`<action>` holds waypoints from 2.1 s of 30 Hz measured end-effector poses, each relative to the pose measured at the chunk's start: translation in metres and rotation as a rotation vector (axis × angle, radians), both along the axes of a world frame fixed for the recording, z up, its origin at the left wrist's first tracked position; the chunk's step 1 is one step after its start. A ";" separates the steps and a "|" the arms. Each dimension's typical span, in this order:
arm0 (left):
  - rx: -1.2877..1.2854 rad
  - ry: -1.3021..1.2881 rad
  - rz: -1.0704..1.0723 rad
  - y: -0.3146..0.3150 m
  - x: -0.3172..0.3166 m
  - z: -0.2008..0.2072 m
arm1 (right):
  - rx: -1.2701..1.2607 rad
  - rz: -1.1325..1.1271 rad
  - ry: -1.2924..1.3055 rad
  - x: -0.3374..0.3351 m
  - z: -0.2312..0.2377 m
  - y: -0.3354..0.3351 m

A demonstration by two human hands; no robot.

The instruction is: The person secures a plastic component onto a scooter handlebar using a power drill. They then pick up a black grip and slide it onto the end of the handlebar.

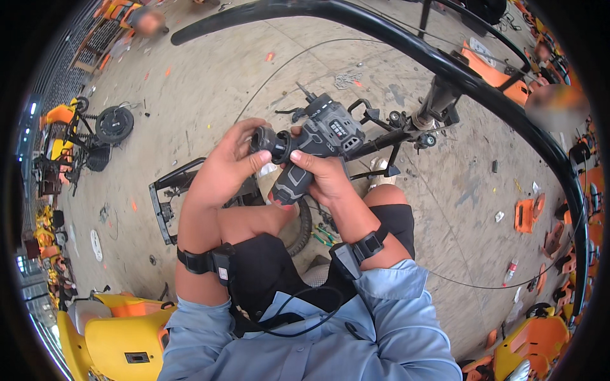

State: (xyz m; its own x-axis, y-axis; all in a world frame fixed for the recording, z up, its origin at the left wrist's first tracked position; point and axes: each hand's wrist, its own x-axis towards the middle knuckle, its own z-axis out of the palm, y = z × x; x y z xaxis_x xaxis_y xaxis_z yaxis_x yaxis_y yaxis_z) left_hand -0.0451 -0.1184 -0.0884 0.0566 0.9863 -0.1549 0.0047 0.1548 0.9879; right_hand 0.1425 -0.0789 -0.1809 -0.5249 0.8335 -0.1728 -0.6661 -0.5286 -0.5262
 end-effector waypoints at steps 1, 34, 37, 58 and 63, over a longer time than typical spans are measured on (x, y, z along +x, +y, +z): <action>0.014 0.001 -0.073 0.000 0.001 -0.001 | -0.024 0.025 0.024 0.000 0.002 0.001; 0.119 0.498 -0.091 -0.001 0.017 0.009 | -0.067 0.016 0.004 0.002 -0.005 0.004; 0.229 0.340 -0.037 -0.001 -0.012 0.019 | -0.007 -0.008 -0.034 0.007 -0.004 0.007; 0.330 0.517 -0.006 -0.010 0.021 0.019 | -0.057 0.111 0.141 0.002 -0.016 -0.003; 0.342 0.584 -0.036 -0.012 0.017 0.024 | -0.169 0.143 0.081 -0.002 -0.009 -0.007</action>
State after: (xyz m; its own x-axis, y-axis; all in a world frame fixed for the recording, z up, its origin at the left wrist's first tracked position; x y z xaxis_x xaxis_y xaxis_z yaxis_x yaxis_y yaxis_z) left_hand -0.0280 -0.1309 -0.0639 0.0925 0.9843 0.1505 0.5520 -0.1765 0.8150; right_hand 0.1406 -0.0861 -0.1904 -0.6531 0.7127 -0.2559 -0.6149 -0.6963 -0.3702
